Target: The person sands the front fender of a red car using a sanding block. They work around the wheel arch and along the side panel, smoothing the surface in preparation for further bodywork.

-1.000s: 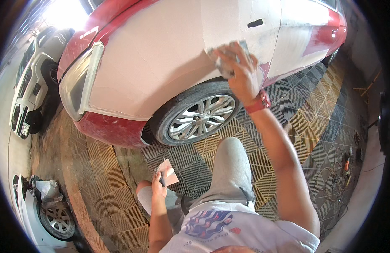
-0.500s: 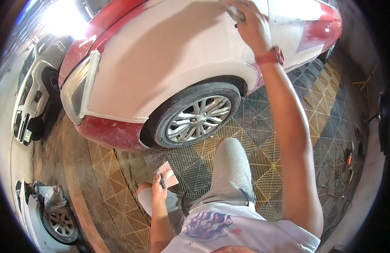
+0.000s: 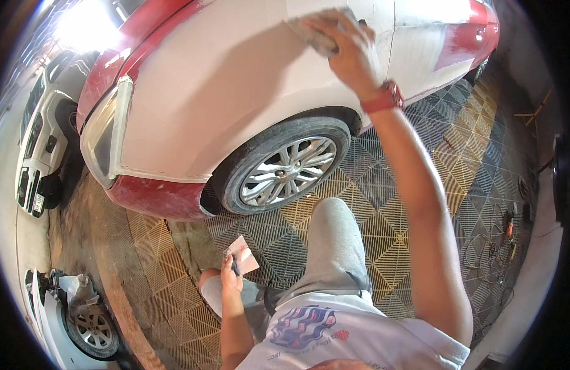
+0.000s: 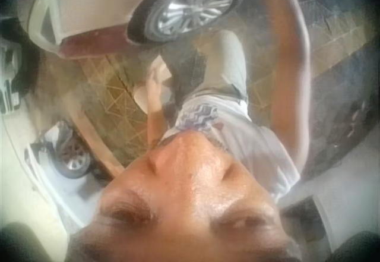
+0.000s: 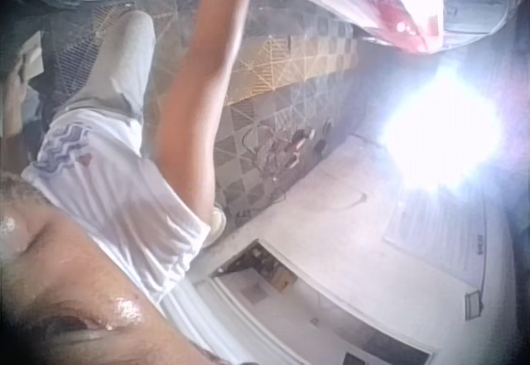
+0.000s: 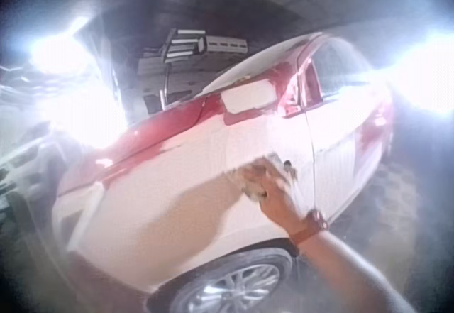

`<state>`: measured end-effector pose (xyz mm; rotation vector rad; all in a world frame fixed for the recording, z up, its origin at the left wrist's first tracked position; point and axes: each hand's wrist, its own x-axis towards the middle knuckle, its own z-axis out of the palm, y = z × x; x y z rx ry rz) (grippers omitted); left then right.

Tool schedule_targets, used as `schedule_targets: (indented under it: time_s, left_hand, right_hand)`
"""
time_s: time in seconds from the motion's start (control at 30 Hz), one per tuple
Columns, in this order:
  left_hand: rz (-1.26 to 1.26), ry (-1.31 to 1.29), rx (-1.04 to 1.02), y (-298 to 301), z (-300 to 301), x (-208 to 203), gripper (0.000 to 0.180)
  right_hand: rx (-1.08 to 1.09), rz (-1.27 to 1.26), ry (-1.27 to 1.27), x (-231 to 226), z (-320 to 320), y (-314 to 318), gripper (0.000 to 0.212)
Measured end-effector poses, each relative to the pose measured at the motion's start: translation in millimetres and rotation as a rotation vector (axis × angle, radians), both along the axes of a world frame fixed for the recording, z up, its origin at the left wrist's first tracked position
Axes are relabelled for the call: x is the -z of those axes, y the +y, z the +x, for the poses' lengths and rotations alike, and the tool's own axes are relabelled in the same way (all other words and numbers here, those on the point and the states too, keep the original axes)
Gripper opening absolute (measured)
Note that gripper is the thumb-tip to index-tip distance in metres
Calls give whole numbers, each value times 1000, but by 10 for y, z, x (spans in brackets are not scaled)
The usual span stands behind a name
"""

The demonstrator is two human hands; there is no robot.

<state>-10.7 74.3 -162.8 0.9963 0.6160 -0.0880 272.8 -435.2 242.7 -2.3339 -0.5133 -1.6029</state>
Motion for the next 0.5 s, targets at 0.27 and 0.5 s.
schedule_targets:
  time_s: [0.27,0.5]
  left_hand:
    - [16,32,-8,30,27,58,42]
    - [3,7,4,-80,40,14,44]
  right_hand:
    - [24,195,215,1212,-429,334,82]
    - [24,182,40,985,-542,74,67]
